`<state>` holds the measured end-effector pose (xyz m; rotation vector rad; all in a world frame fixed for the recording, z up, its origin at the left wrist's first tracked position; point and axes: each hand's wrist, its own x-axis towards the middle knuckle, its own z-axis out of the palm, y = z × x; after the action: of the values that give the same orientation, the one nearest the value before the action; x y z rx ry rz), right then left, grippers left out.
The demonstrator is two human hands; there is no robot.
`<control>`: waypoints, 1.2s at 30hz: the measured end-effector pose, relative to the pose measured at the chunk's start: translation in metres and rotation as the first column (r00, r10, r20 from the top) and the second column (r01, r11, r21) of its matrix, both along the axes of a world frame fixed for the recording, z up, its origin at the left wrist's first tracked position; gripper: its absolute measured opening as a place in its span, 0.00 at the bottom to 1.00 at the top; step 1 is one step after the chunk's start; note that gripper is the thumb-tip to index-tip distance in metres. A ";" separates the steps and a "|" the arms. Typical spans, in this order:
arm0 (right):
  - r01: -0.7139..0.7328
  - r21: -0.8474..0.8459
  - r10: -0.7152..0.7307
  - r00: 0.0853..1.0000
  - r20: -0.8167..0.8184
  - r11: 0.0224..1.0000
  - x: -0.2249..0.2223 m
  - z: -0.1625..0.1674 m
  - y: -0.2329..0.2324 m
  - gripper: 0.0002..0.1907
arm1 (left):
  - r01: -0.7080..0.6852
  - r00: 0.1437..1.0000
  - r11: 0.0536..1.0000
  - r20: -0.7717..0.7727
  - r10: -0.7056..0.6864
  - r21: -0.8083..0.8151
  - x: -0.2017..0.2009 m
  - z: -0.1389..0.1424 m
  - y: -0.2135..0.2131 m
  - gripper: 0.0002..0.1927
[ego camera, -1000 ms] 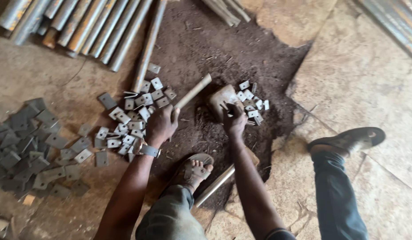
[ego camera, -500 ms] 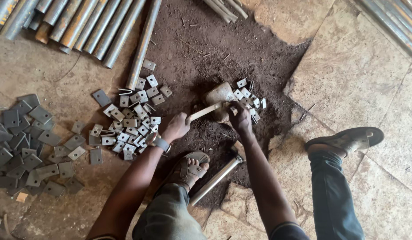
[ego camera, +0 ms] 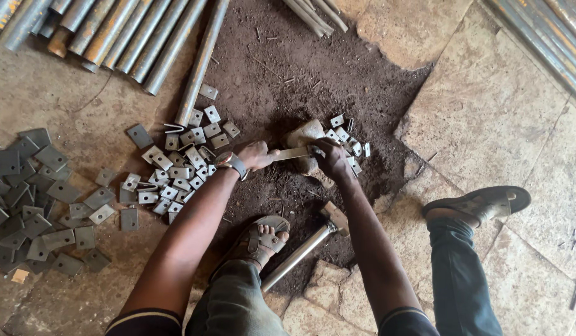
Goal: The person straightening metal plates by holding them against a large metal block and striking them with a hammer.
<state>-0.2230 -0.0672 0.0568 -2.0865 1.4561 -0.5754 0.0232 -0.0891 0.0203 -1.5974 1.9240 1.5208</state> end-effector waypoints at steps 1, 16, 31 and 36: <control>-0.013 -0.019 0.013 1.000 0.001 1.000 0.000 0.001 -0.003 0.08 | -0.017 1.000 1.000 0.004 0.017 0.014 -0.001 0.000 -0.001 0.34; 0.848 0.444 -0.723 0.497 -0.480 0.288 0.012 -0.068 0.282 0.35 | -0.260 0.960 0.966 0.113 0.257 0.011 -0.023 -0.039 0.019 0.23; 0.423 0.216 -0.422 0.488 0.764 0.880 -0.062 0.121 0.186 0.16 | -0.148 0.982 0.970 0.090 0.168 -0.192 -0.021 -0.037 0.029 0.27; 0.616 -0.364 -0.046 0.547 0.836 0.699 -0.109 0.225 0.088 0.19 | -0.135 0.986 0.976 0.074 0.150 -0.174 -0.015 -0.029 0.030 0.24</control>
<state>-0.3323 0.0204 0.2814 -1.4805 1.1843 -2.1204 0.0085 -0.0594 -0.0091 -1.8771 1.9738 1.3443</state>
